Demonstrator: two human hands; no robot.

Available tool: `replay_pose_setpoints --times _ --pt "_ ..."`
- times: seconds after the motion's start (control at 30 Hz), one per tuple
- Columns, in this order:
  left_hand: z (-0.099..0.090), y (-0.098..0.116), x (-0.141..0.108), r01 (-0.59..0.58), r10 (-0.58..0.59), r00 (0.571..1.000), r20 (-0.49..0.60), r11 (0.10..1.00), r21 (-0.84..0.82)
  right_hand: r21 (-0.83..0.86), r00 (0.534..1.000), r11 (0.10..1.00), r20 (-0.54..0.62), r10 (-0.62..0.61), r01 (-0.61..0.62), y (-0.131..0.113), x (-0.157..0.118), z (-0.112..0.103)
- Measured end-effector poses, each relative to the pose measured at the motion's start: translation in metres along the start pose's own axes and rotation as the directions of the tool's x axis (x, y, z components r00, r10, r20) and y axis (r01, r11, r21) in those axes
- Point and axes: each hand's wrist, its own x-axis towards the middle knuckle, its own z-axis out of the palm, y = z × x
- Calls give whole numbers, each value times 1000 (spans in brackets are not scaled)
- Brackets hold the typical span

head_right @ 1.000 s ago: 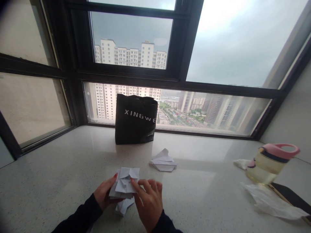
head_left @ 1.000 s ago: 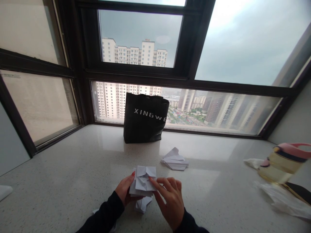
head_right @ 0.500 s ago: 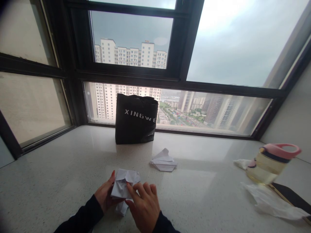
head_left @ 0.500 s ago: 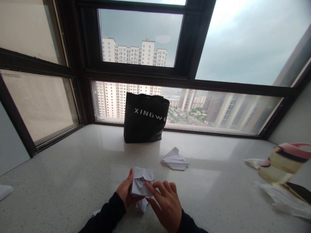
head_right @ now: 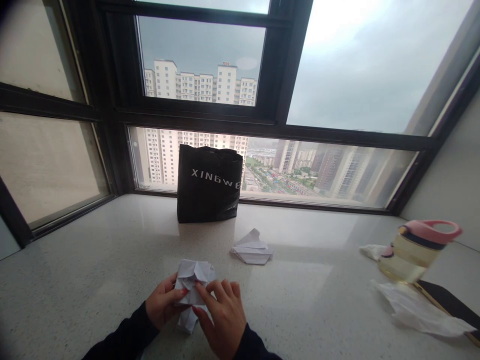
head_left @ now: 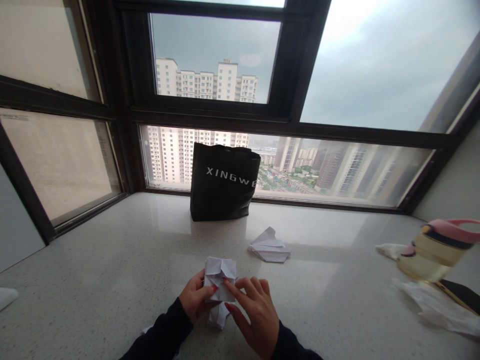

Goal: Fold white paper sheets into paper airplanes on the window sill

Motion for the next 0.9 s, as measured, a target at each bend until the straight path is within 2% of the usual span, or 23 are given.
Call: replay_pose_setpoints --times 0.13,0.2,0.27,0.33,0.43,0.53,0.67,0.8,0.9 --pt "1 -1 -1 -32 35 999 -40 996 79 59 999 998 -37 21 -19 0 -1 2" --pt "0 -1 -1 -31 37 998 -49 994 106 138 986 986 -124 108 -91 1 -2 5" --pt "-1 -2 -1 -35 42 998 -54 991 130 265 951 946 -193 244 -189 4 -2 10" --pt "-2 -2 0 -42 50 998 -43 985 170 400 922 882 -182 342 -249 7 -1 13" --pt "-1 -1 0 -88 88 996 13 954 288 498 930 823 -81 357 -273 12 3 14" --pt "3 0 -2 -229 213 973 86 872 432 505 937 814 -30 348 -286 14 6 13" --pt "10 0 -7 -399 368 912 180 703 588 478 924 828 -78 373 -294 14 5 10" --pt "10 -3 -11 -484 468 860 201 628 609 412 928 868 -119 353 -278 14 2 11" --pt "8 -6 -13 -501 500 843 198 597 627 374 942 887 -89 324 -270 15 1 13"
